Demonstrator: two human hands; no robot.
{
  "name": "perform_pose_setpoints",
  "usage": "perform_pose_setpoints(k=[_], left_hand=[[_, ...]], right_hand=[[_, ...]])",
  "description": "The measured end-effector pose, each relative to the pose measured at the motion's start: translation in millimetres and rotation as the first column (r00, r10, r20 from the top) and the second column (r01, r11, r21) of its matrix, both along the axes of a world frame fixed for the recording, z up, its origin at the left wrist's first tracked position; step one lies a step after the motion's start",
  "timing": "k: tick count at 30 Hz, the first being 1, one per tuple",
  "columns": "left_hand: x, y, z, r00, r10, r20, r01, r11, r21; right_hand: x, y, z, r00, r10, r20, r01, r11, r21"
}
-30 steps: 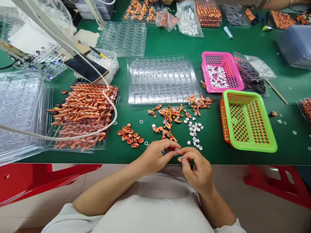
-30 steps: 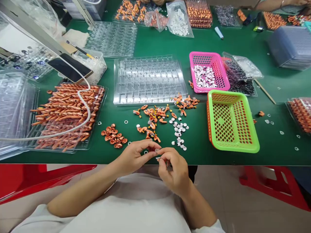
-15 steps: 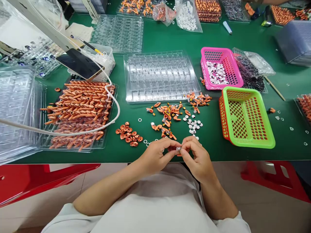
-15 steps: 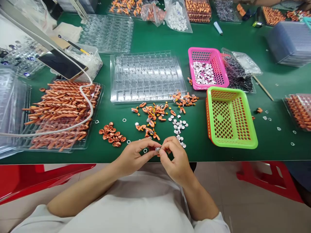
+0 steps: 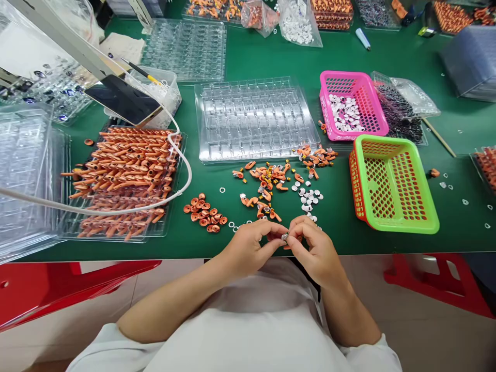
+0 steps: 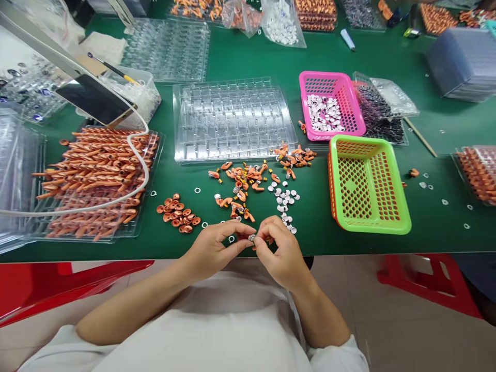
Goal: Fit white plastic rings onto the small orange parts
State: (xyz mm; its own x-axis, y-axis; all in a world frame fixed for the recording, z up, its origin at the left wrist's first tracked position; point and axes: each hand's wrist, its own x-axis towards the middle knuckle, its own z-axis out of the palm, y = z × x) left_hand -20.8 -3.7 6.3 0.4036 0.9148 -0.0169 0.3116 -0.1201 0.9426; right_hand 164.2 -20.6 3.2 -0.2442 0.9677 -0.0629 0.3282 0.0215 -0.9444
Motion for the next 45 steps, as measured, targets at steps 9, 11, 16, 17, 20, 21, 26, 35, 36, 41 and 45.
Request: perform_pose_setpoints(k=[9, 11, 16, 17, 20, 21, 26, 35, 36, 41, 45], left_hand=[[0, -1, -2.0, 1.000, -0.015, 0.025, 0.012, 0.995, 0.098], [0, -2, -4.0, 0.999, -0.016, 0.037, 0.011, 0.992, 0.127], [1, -5, -6.4, 0.997, -0.015, 0.070, 0.003, 0.985, 0.174], [1, -6, -5.6, 0.997, -0.012, 0.078, -0.002, 0.985, 0.170], [1, -7, -1.3, 0.997, 0.010, 0.082, -0.016, 0.997, 0.069], [1, -8, 0.0, 0.997, 0.021, 0.079, -0.022, 1.000, 0.007], [2, -6, -0.5, 0.977, 0.115, 0.178, -0.056, 0.950, -0.306], [2, -6, 3.2, 0.980, 0.160, 0.117, -0.137, 0.974, -0.179], [3, -6, 3.8, 0.982, 0.151, 0.112, -0.134, 0.980, -0.148], [3, -8, 2.6, 0.984, 0.134, 0.118, -0.127, 0.990, -0.065], [3, -8, 1.7, 0.985, 0.132, 0.111, -0.126, 0.990, -0.060]], right_hand=[[3, 2, -3.7, 0.999, 0.026, -0.047, -0.031, 0.994, -0.105], [3, 3, -4.2, 0.998, 0.033, -0.060, -0.040, 0.993, -0.112], [4, 3, -4.7, 0.992, 0.049, -0.114, -0.067, 0.986, -0.155], [4, 3, -4.2, 0.991, 0.053, -0.125, -0.074, 0.983, -0.167], [3, 3, -0.5, 0.993, 0.046, -0.107, -0.063, 0.985, -0.161], [2, 3, 1.3, 0.996, 0.034, -0.077, -0.044, 0.990, -0.133], [-4, 1, 6.9, 0.998, -0.048, 0.042, 0.044, 0.995, 0.088], [-7, -3, 0.0, 0.994, -0.103, -0.037, 0.105, 0.991, 0.077], [-7, -2, 0.3, 0.994, -0.105, -0.037, 0.108, 0.990, 0.086], [-7, -1, 3.7, 0.994, -0.111, 0.002, 0.110, 0.988, 0.113], [-8, 0, 4.5, 0.994, -0.102, 0.038, 0.096, 0.987, 0.126]])
